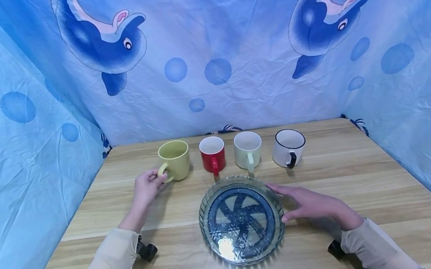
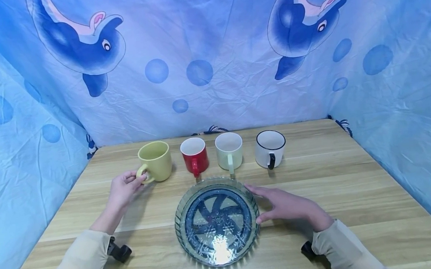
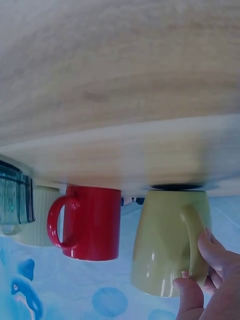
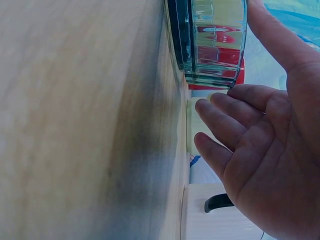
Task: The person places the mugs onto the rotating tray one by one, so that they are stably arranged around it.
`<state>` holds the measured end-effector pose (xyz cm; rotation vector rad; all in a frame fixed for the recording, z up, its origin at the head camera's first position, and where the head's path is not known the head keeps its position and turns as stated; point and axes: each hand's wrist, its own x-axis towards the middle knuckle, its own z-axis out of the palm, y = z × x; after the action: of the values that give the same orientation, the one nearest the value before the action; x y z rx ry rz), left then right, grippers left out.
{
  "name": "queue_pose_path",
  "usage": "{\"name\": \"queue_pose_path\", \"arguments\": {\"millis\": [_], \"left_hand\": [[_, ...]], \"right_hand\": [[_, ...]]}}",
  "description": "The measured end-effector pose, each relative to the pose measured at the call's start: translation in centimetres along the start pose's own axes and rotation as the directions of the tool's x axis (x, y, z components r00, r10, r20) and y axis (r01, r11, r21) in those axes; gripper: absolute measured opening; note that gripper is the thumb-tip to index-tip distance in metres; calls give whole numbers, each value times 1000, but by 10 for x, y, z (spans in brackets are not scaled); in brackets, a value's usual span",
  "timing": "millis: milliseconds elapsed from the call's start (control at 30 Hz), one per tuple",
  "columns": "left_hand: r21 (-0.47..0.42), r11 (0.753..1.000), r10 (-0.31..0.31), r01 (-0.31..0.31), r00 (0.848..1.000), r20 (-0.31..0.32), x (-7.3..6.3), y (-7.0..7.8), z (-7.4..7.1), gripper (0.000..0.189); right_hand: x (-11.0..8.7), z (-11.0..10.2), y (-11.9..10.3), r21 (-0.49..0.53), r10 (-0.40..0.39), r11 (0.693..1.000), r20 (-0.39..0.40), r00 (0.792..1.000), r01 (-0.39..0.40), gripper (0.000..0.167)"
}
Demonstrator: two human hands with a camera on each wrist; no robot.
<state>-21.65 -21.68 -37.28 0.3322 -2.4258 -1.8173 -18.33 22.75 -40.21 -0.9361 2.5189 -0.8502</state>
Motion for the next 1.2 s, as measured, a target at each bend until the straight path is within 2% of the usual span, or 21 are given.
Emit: {"name": "queue_pose_path", "arguments": {"millis": [333,567,733,867,1067,1200], "left_hand": [[-129,992,3,5,998,62,3,-4,-12,32],[-142,990,-2,18,994,111,3,-5,-20,36],[-116,993,9,7,990,140,1,-1,-18,37],[-112,994,24,-8,990,138,-2,4,-17,39],[-159,987,58,-37,990,129,-10,12,-19,32],[-203,978,84,-53,986,147,-19,22,-20,29]], "right_hand": [[1,0,1,18,3,1000,7,1000,-4,96],[2,0,0,20,-6,1000,11,1000,5,97],[1,0,0,36,19,999,18,1000,-20,96],[1,0,-1,36,10,999,16,1000,-11,96],[1,1,-1,53,7,999,20,1000,-9,95],[0,1,-1,60,2,998,18,1000,-3,94]]}}
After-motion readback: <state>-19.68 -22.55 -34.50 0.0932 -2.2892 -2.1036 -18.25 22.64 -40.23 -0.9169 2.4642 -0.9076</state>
